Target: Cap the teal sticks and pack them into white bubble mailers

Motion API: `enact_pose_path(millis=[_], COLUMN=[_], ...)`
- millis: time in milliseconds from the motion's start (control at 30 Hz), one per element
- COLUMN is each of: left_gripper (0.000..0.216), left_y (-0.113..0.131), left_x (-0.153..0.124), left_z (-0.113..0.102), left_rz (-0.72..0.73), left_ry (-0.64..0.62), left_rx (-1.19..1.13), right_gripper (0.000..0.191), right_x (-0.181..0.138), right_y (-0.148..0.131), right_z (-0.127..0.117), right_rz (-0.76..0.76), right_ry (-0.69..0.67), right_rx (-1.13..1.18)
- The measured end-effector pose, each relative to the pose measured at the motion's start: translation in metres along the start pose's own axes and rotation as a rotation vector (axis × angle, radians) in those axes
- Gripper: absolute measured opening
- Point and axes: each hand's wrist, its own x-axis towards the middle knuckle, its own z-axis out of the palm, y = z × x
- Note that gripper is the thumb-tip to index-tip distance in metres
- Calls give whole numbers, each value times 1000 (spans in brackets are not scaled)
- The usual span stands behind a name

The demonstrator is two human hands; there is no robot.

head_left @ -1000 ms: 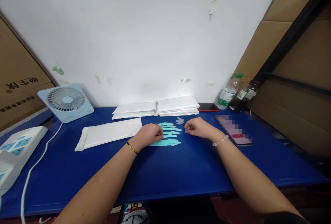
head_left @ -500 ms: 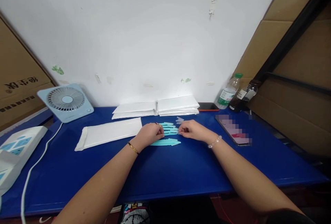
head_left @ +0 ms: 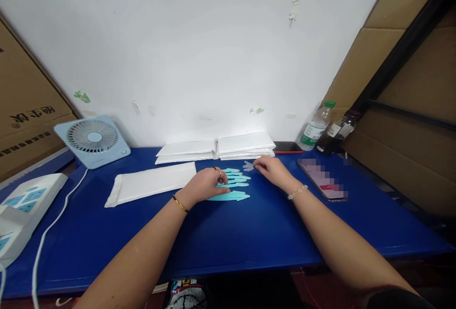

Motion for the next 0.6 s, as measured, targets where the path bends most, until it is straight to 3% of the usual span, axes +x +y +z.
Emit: enact_pose_path(millis=[133, 300, 467, 600], left_gripper=[31, 22, 21, 19], left_y=[0, 1, -2, -2], left_x=[-1, 2, 2, 2], left_z=[0, 4, 4, 4], left_rz=[24, 17, 4, 1], left_ry=[-155, -144, -126, -112], left_rx=[-14, -8, -10, -16], right_gripper=[24, 20, 12, 5], right_x=[2, 4, 4, 0], right_y=[9, -3, -6, -3], right_z=[2, 7, 6, 1], right_rz=[-20, -142, -87, 33], right_ry=[-15, -78, -131, -145], right_rx=[-44, -89, -158, -21])
